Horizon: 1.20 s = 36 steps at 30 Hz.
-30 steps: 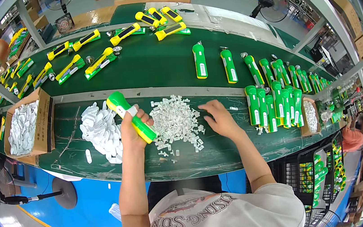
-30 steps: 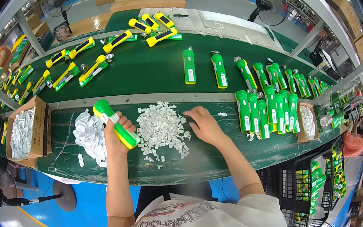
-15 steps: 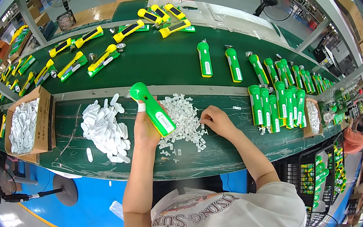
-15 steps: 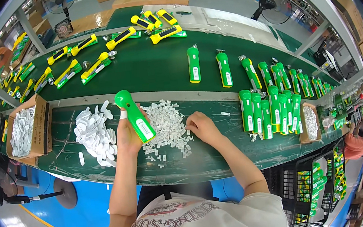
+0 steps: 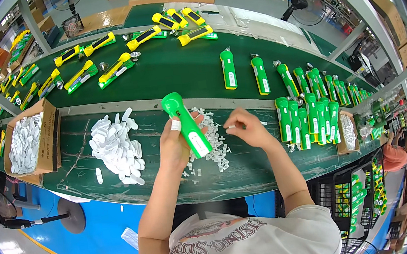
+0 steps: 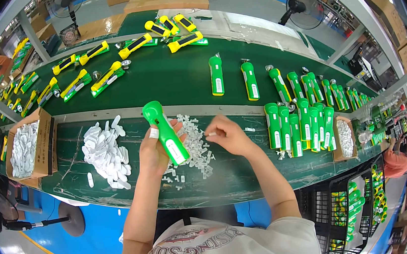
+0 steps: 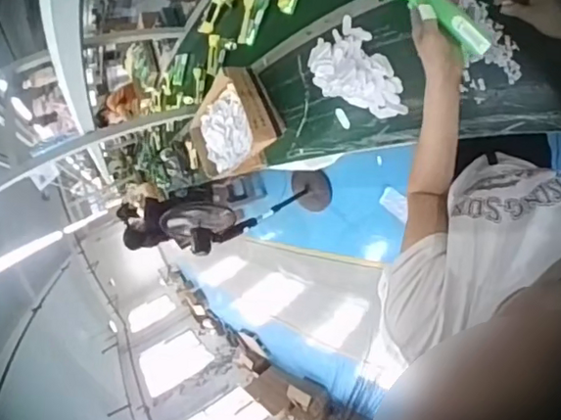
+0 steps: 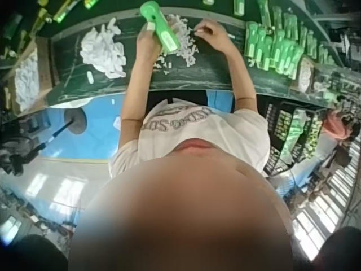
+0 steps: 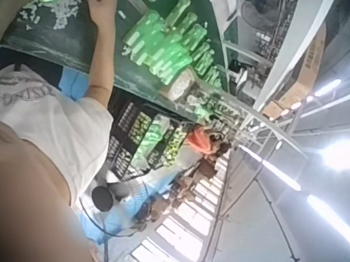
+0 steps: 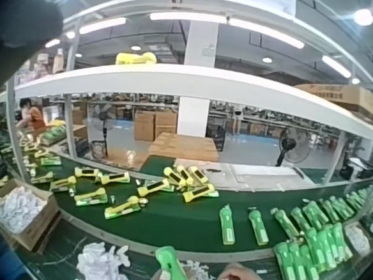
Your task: Assembling small plastic components onto flashlight bodies on a factory production line.
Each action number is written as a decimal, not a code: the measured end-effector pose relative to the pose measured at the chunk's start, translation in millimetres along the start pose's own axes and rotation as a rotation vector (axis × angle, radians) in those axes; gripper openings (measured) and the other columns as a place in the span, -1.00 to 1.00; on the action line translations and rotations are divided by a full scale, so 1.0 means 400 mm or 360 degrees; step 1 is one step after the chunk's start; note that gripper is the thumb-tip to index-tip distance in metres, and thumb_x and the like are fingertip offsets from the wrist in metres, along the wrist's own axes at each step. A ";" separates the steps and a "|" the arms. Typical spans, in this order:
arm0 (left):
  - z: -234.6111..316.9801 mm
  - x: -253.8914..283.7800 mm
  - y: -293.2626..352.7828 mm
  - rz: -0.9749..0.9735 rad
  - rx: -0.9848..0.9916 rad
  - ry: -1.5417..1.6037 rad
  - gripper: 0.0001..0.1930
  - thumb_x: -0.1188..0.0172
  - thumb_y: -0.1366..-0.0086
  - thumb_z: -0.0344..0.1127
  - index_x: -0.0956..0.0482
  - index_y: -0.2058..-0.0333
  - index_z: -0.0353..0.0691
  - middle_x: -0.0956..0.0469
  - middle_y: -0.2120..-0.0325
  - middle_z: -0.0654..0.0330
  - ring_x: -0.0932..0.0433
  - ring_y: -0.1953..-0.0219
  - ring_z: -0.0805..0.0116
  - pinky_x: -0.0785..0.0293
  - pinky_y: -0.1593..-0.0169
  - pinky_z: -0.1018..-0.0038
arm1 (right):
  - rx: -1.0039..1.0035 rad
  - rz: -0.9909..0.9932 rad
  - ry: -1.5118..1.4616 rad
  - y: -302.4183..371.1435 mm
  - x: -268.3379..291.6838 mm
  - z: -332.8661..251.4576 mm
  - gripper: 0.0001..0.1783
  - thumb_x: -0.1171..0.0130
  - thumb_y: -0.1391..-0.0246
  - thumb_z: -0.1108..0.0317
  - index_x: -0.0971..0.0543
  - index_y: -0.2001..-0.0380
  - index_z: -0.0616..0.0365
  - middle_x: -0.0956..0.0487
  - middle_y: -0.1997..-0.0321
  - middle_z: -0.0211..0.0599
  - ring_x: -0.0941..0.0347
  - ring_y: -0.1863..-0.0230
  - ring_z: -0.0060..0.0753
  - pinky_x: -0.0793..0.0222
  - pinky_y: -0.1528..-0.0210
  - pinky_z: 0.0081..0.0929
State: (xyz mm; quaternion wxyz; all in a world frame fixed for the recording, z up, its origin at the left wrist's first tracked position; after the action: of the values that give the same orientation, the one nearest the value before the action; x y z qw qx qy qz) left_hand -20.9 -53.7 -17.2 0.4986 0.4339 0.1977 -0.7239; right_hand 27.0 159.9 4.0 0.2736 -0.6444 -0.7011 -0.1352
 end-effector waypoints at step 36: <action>-0.001 -0.090 0.016 -0.0383 -0.0724 -0.1599 -0.46 0.02 -0.41 -0.44 0.04 -0.25 -0.43 -0.29 -0.08 -0.05 -0.34 -0.14 0.23 -0.28 -0.21 0.32 | 0.0232 0.0220 -0.0489 -0.110 -0.037 -0.158 -0.81 -0.27 -0.05 0.65 -0.51 0.27 0.25 -0.42 0.22 -0.35 -0.48 0.23 -0.55 -0.53 0.27 -0.59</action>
State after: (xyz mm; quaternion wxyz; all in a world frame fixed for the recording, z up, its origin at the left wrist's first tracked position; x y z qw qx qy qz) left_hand -10.4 -36.3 13.1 0.5262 -0.1079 0.1352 -0.8326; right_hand -2.3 107.5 54.2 0.2178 -0.6826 -0.6967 0.0353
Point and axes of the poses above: each hand's wrist, its own y-axis away from the middle knuckle, its own x-axis out of the back of the hand, z = x × y, the point moved 5 cm from there along -y, towards the middle knuckle
